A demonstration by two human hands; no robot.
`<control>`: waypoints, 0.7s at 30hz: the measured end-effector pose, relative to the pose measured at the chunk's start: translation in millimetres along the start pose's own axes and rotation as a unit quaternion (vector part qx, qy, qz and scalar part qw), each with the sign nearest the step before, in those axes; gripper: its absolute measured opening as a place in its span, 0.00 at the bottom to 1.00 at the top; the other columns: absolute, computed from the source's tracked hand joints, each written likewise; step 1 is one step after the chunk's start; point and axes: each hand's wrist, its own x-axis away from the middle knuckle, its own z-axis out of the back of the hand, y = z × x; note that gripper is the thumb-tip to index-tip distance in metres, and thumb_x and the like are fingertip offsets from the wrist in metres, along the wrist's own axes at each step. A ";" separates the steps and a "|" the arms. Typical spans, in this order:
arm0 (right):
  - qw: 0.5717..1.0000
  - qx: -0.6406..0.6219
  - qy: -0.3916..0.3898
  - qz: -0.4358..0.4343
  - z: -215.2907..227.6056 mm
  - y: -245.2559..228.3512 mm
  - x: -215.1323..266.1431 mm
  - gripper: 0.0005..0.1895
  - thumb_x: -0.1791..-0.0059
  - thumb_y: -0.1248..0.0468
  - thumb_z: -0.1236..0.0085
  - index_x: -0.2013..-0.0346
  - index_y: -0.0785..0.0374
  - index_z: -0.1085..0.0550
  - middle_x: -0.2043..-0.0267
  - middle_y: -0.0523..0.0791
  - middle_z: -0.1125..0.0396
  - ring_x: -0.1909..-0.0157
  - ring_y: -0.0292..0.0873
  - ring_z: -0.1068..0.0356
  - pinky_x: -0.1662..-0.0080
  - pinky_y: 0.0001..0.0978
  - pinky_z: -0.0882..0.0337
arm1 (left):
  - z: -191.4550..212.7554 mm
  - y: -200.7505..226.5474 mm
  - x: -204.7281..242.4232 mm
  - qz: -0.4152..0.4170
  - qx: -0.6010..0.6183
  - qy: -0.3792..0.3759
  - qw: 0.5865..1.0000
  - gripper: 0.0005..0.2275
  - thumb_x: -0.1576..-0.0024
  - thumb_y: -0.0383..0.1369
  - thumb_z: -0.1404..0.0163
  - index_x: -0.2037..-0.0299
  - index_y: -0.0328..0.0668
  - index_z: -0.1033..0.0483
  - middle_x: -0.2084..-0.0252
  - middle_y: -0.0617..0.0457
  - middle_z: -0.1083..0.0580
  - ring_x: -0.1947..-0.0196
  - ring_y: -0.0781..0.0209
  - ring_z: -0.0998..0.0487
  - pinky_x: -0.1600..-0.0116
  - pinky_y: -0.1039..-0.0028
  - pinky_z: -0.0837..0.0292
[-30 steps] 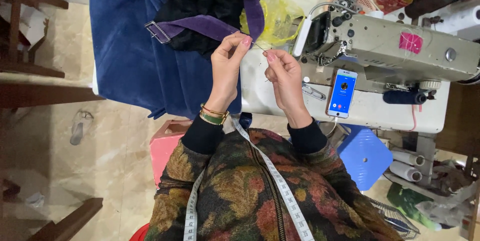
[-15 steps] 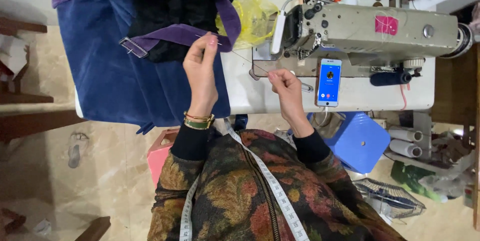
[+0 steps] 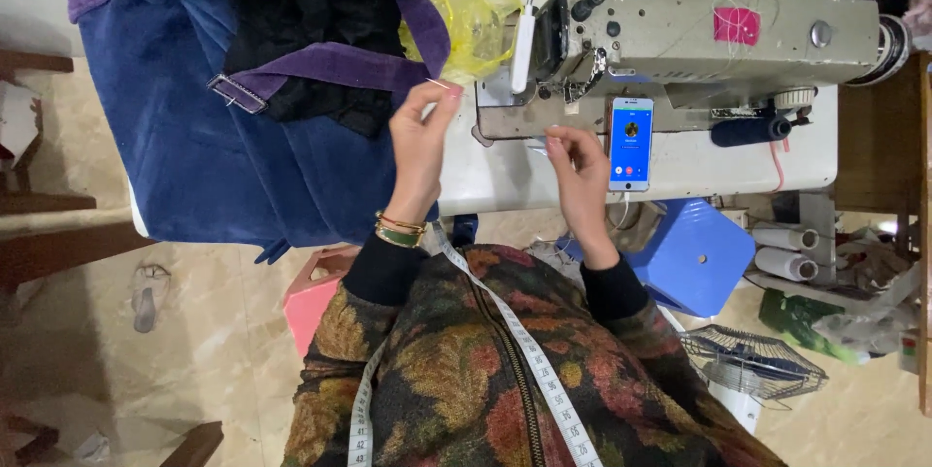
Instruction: The person prepares a sewing machine by threading the needle and adjusting the tension. They use scissors to cut thread and handle a spool of thread. The person also interacts with a smartphone placed on the machine and handles a piece of purple fabric.
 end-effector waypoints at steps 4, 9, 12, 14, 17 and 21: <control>0.994 0.057 -0.020 0.095 -24.6 -25.4 -13.9 0.10 0.46 0.73 0.39 0.51 0.63 0.20 0.63 0.44 0.38 0.60 0.38 0.36 0.54 0.33 0.33 | -12.9 14.4 14.3 0.018 -0.016 -0.048 0.999 0.04 0.39 0.30 0.43 0.64 0.41 0.20 0.56 0.54 0.26 0.47 0.66 0.28 0.38 0.68 0.32; 0.979 0.096 -0.034 0.176 -41.4 -44.7 -16.0 0.10 0.46 0.73 0.39 0.51 0.61 0.20 0.62 0.44 0.39 0.58 0.45 0.32 0.51 0.38 0.32 | -9.0 14.9 20.0 -0.005 -0.079 -0.081 0.994 0.03 0.38 0.30 0.43 0.62 0.41 0.18 0.55 0.54 0.29 0.42 0.61 0.31 0.34 0.65 0.39; 0.972 0.122 -0.026 0.200 -45.2 -43.1 -10.1 0.09 0.46 0.71 0.38 0.52 0.59 0.19 0.62 0.43 0.38 0.59 0.44 0.31 0.51 0.38 0.33 | -7.2 16.3 23.0 -0.020 -0.091 -0.079 0.993 0.02 0.39 0.30 0.42 0.62 0.41 0.17 0.57 0.53 0.29 0.42 0.58 0.31 0.32 0.62 0.40; 0.968 0.141 -0.018 0.208 -46.0 -40.7 -5.8 0.09 0.46 0.71 0.38 0.53 0.58 0.19 0.63 0.42 0.38 0.60 0.43 0.31 0.51 0.36 0.35 | -7.6 21.2 26.0 -0.040 -0.105 -0.082 0.990 0.02 0.39 0.29 0.42 0.63 0.42 0.18 0.57 0.53 0.29 0.42 0.55 0.30 0.33 0.60 0.40; 0.959 0.169 -0.004 0.227 -46.6 -38.0 -1.3 0.07 0.47 0.70 0.36 0.55 0.58 0.19 0.64 0.40 0.36 0.61 0.41 0.30 0.52 0.35 0.38 | -7.1 28.8 29.5 -0.079 -0.144 -0.093 0.982 0.02 0.40 0.28 0.41 0.64 0.42 0.19 0.58 0.52 0.28 0.42 0.51 0.29 0.34 0.57 0.40; 0.953 0.171 0.009 0.249 -43.6 -40.7 7.6 0.08 0.50 0.74 0.35 0.57 0.61 0.19 0.67 0.43 0.34 0.63 0.43 0.30 0.53 0.36 0.38 | -8.5 44.6 37.1 -0.121 -0.197 -0.115 0.966 0.02 0.40 0.27 0.41 0.63 0.42 0.20 0.58 0.53 0.27 0.43 0.49 0.27 0.35 0.56 0.39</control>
